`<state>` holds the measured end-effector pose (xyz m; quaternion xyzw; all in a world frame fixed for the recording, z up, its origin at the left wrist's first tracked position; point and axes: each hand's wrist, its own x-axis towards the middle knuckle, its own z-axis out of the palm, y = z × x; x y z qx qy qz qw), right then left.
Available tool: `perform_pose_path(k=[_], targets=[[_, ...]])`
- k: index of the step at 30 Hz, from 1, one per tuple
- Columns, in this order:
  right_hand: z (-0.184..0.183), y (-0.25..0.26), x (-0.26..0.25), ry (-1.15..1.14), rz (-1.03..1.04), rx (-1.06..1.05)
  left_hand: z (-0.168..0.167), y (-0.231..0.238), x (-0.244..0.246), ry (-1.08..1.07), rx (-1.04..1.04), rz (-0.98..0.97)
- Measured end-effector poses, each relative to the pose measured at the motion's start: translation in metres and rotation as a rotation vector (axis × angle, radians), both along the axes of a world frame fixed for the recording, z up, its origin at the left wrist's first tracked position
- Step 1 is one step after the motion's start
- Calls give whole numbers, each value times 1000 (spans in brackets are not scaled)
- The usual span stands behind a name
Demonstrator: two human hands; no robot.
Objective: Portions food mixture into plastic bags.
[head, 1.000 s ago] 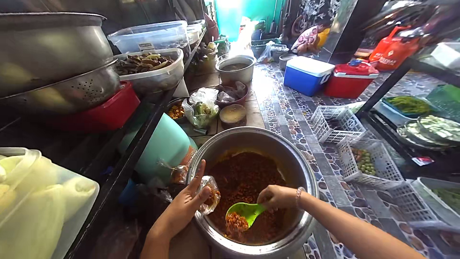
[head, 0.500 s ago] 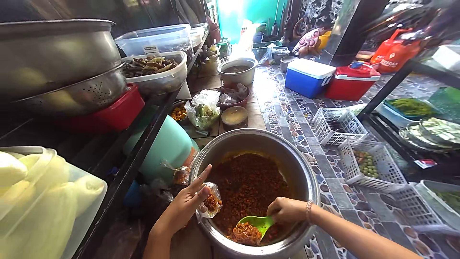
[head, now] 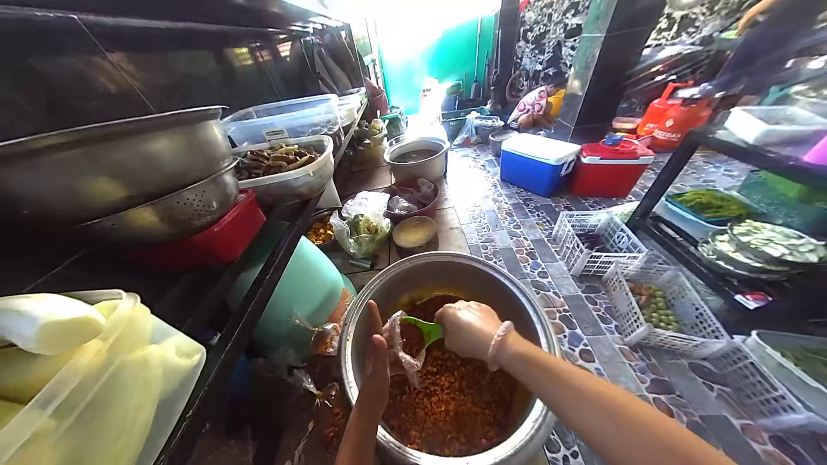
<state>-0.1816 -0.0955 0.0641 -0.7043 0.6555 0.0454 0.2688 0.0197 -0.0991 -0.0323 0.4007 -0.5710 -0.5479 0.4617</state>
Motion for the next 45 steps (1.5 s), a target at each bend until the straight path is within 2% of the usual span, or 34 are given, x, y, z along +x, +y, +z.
perform_pose_path(k=[3, 6, 8, 10, 11, 13, 15, 16, 18, 20, 24, 27, 30, 34, 37, 39, 42, 45], targets=[[-5, 16, 32, 93, 134, -160, 1, 4, -17, 84, 2, 60], [-16, 29, 42, 188, 225, -537, 23, 7, -23, 221, 125, 214], [-4, 35, 30, 205, 164, -763, 30, 5, -16, 253, 161, 267], [15, 37, 10, 183, 67, -847, 32, 7, -8, 215, 172, 294], [21, 37, -1, 200, 29, -783, 32, 7, -3, 193, 174, 303], [14, 34, -19, 273, 31, -415, 31, 8, 6, 123, 178, 318], [-36, 27, -31, 283, 170, -62, 30, 8, 18, 43, 174, 296], [-66, 27, -35, 263, 242, 34, 29, 6, 24, 7, 160, 264], [-114, 31, -42, 243, 342, 111, 28, 3, 35, -45, 127, 194], [-140, 34, -49, 192, 375, 174, 28, 2, 44, -97, 101, 135], [-160, 25, -64, 35, 256, 379, 33, 2, 55, -187, -7, -10], [-170, 13, -80, -133, 123, 454, 35, 3, 60, -311, -75, -83], [-149, 12, -85, -365, -28, 485, 33, 4, 62, -357, -72, -84], [-92, 5, -81, -514, -82, 240, 30, 8, 60, -337, -13, -83], [-45, 7, -65, -464, -161, -46, 17, 14, 41, -101, -10, 46], [-30, 15, -50, -414, -200, -239, 8, 19, 19, 141, -66, 139], [-24, 28, -28, -286, -143, -323, -2, 26, -7, 492, -110, 169], [-23, 39, -18, -155, -98, -409, -2, 30, -25, 628, -135, 207]])
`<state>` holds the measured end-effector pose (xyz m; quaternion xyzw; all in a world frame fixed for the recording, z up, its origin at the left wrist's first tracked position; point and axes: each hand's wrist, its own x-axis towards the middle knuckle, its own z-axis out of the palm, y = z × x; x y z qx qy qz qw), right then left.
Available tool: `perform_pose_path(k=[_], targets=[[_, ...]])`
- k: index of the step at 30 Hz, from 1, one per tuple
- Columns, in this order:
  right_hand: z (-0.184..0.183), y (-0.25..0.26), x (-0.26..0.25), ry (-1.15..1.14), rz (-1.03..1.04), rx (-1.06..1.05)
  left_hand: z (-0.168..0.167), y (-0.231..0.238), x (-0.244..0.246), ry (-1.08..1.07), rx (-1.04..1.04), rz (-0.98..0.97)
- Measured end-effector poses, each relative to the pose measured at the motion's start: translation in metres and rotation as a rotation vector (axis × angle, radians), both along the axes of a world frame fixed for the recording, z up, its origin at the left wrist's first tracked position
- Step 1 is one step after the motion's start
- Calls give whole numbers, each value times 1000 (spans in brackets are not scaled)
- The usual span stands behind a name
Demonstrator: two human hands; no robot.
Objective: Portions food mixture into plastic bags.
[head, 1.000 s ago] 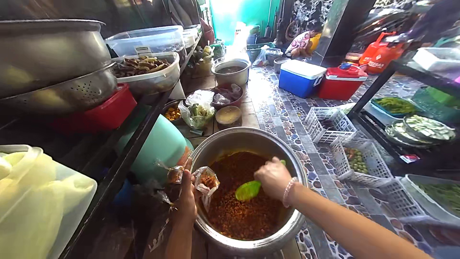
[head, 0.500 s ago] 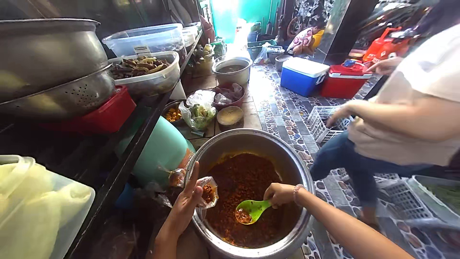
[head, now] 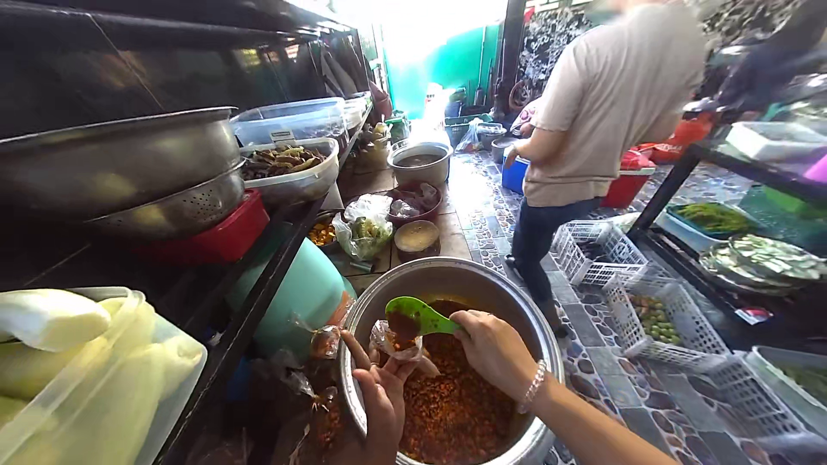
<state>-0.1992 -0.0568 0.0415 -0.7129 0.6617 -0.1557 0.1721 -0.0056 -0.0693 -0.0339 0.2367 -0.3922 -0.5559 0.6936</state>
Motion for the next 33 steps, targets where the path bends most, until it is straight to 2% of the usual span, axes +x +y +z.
perform_pose_path(k=[5, 9, 14, 16, 19, 22, 24, 25, 27, 29, 31, 33], targets=[[-6, 8, 2, 166, 4, -243, 3, 3, -10, 18, 5, 7], [-13, 10, 4, 186, -9, -396, 7, 4, -9, 51, 74, 30], [-14, 13, 5, 77, -16, -316, 8, 6, -7, -4, 87, 33], [-5, 13, -5, 116, -80, -175, 4, 3, -3, -158, 126, 57], [4, 14, -14, 324, -107, 384, -3, -3, 8, -345, 257, 4], [-43, 20, -7, 434, -88, 781, 5, -10, 14, -517, 316, -112], [-78, 22, -4, 460, -66, 818, 6, -18, 17, -586, 359, -219], [-84, 21, -4, 455, -58, 748, 6, -23, 17, -628, 372, -278], [-80, 9, -9, 341, -7, 539, 7, -28, 14, -698, 384, -372], [-64, -11, -9, 100, 104, 394, 9, -33, 8, -738, 343, -434], [-56, -28, -7, -216, 224, 343, 12, -37, 1, -799, 251, -458], [-51, -35, -8, -362, 241, 314, 16, -38, -2, -1015, 119, -381]])
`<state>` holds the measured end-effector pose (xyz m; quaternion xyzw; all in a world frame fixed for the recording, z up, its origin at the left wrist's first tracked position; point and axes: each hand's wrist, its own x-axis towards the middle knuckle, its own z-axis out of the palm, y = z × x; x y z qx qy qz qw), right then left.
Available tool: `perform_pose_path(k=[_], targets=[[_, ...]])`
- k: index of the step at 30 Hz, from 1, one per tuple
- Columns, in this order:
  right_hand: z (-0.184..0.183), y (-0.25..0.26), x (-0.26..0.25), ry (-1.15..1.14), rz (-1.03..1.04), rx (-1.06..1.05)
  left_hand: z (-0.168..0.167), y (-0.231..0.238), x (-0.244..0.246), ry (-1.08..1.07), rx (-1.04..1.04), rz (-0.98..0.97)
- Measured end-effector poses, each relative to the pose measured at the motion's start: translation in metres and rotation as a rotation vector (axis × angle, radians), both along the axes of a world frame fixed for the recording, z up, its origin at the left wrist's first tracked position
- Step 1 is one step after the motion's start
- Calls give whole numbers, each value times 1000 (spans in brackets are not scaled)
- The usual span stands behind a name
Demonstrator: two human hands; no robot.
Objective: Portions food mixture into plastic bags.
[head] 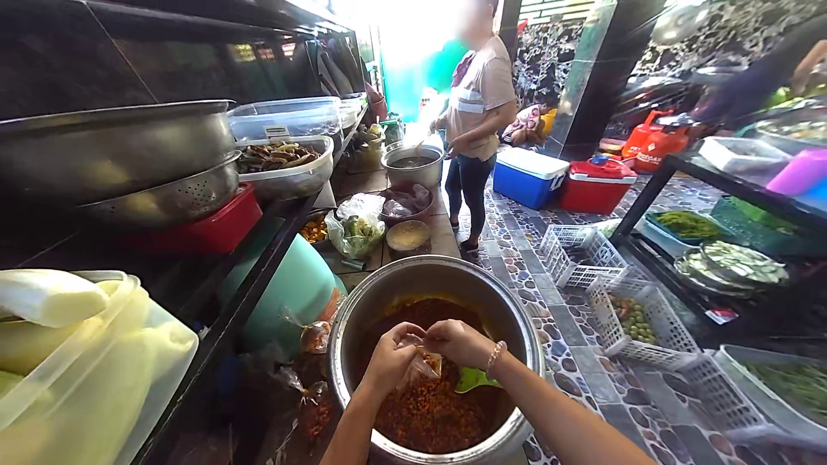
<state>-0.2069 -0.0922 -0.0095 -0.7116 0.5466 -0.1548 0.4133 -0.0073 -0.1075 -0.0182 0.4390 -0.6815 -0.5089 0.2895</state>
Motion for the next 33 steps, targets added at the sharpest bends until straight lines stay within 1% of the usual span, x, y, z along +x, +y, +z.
perform_pose_path(k=[2, 3, 4, 5, 6, 7, 8, 9, 10, 11, 12, 13, 15, 16, 17, 18, 19, 20, 21, 22, 23, 24, 25, 26, 27, 28, 29, 30, 31, 33], targets=[[-3, 1, -7, -92, -57, 1, 9, 1, -3, -367, -157, 49], [-6, 5, -10, -147, -97, 9, 13, 1, -4, -539, -190, 97], [-8, 11, -11, -200, -146, 15, 16, 0, -3, -661, -188, 130], [-7, 17, -10, -256, -211, 18, 19, 1, 0, -716, -172, 153], [-3, 24, -8, -329, -282, 26, 22, 2, 3, -713, -152, 166], [4, 31, -5, -428, -351, 40, 28, 6, 7, -652, -110, 166], [13, 39, -2, -554, -409, 64, 36, 12, 9, -527, -40, 152], [23, 50, 0, -702, -437, 96, 45, 21, 11, -328, 54, 124], [34, 62, 1, -840, -417, 131, 56, 33, 11, -72, 178, 77], [45, 76, -1, -937, -350, 152, 66, 47, 11, 177, 305, 17], [56, 91, -2, -991, -260, 150, 75, 61, 11, 372, 406, -57], [65, 106, -4, -1016, -168, 125, 80, 74, 14, 515, 463, -143], [74, 135, -5, -1045, -67, 50, 83, 96, 18, 667, 482, -291], [73, 149, -4, -1038, -63, 13, 80, 106, 20, 673, 440, -332], [69, 161, -4, -1010, -74, -16, 76, 116, 21, 620, 347, -349], [62, 173, -3, -944, -109, -54, 70, 126, 23, 498, 210, -332], [51, 183, -2, -842, -159, -103, 62, 136, 25, 321, 58, -277], [38, 192, 0, -713, -214, -148, 51, 145, 28, 94, -74, -202], [21, 199, 1, -598, -265, -170, 39, 154, 32, -141, -140, -143], [4, 203, 2, -513, -301, -157, 27, 160, 34, -320, -113, -121], [-12, 207, 3, -463, -323, -107, 15, 166, 36, -419, -26, -119], [-25, 209, 5, -439, -334, -34, 1, 171, 36, -432, 74, -121], [-37, 210, 6, -430, -318, 40, -12, 176, 35, -356, 171, -111], [-47, 211, 7, -420, -280, 95, -24, 180, 32, -226, 277, -99], [-58, 210, 10, -387, -230, 124, -36, 182, 29, -109, 357, -73], [-69, 210, 15, -330, -190, 119, -46, 183, 27, -66, 386, -36], [-78, 211, 20, -254, -166, 85, -53, 183, 25, -94, 357, 4], [-83, 212, 25, -175, -163, 32, -56, 183, 26, -178, 285, 40], [-80, 213, 27, -115, -179, -39, -52, 183, 28, -275, 182, 79], [-58, 215, 28, -84, -252, -229, -35, 188, 36, -416, -59, 175]])
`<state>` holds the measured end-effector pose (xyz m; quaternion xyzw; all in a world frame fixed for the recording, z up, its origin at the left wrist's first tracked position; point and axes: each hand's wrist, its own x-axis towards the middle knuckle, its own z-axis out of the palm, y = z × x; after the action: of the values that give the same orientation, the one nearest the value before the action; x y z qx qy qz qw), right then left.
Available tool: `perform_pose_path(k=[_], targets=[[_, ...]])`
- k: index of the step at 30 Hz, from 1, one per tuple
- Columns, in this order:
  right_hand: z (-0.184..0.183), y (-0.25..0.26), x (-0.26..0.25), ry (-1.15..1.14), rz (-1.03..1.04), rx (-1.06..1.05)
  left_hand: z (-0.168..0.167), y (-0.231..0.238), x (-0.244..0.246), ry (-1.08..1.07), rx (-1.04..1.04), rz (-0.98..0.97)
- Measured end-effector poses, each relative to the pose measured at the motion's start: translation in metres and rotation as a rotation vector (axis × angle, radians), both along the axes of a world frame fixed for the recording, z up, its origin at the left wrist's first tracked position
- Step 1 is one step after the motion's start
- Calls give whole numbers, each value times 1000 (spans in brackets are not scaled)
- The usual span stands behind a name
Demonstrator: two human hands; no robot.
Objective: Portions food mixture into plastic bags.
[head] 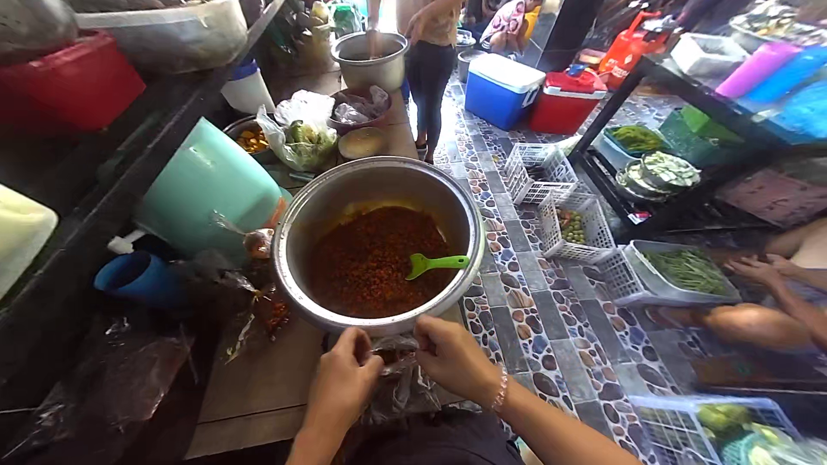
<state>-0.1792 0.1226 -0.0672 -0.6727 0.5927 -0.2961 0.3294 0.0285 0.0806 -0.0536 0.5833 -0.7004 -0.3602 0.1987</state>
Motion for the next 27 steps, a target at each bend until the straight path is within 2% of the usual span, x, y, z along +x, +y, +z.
perform_pose_path(k=[3, 5, 6, 9, 10, 11, 14, 15, 18, 20, 22, 24, 27], targets=[[35, -5, 1, 119, -44, -87, 20, 4, 14, -192, -239, 46], [47, -14, 4, 190, 25, 28, 25, -2, 18, -261, -215, 51], [51, -15, 6, 164, 49, 47, 27, -4, 21, -227, -153, 52], [59, -13, 12, -49, 52, -154, 47, -5, 21, 95, -4, 77], [62, -12, 13, -107, 51, -192, 53, -2, 18, 139, -3, 89], [64, -12, 13, -112, 53, -180, 55, 0, 15, 86, -42, 90], [65, -21, 3, 115, 70, 18, 44, -7, 15, -218, -164, 38], [63, -20, -1, 158, 52, -14, 47, -9, 21, -234, -177, 30], [60, -12, -13, 38, 23, -263, 80, -7, 39, -77, -116, 9], [61, -9, -14, 85, 15, -222, 87, -4, 39, -47, -107, 14], [61, -15, -17, 244, 69, -17, 78, -6, 31, -88, -121, -8], [57, -20, -23, 283, 124, 6, 70, -9, 26, -66, -108, -37], [50, -19, -31, 32, 158, -88, 67, -16, 17, 199, -129, -29]])
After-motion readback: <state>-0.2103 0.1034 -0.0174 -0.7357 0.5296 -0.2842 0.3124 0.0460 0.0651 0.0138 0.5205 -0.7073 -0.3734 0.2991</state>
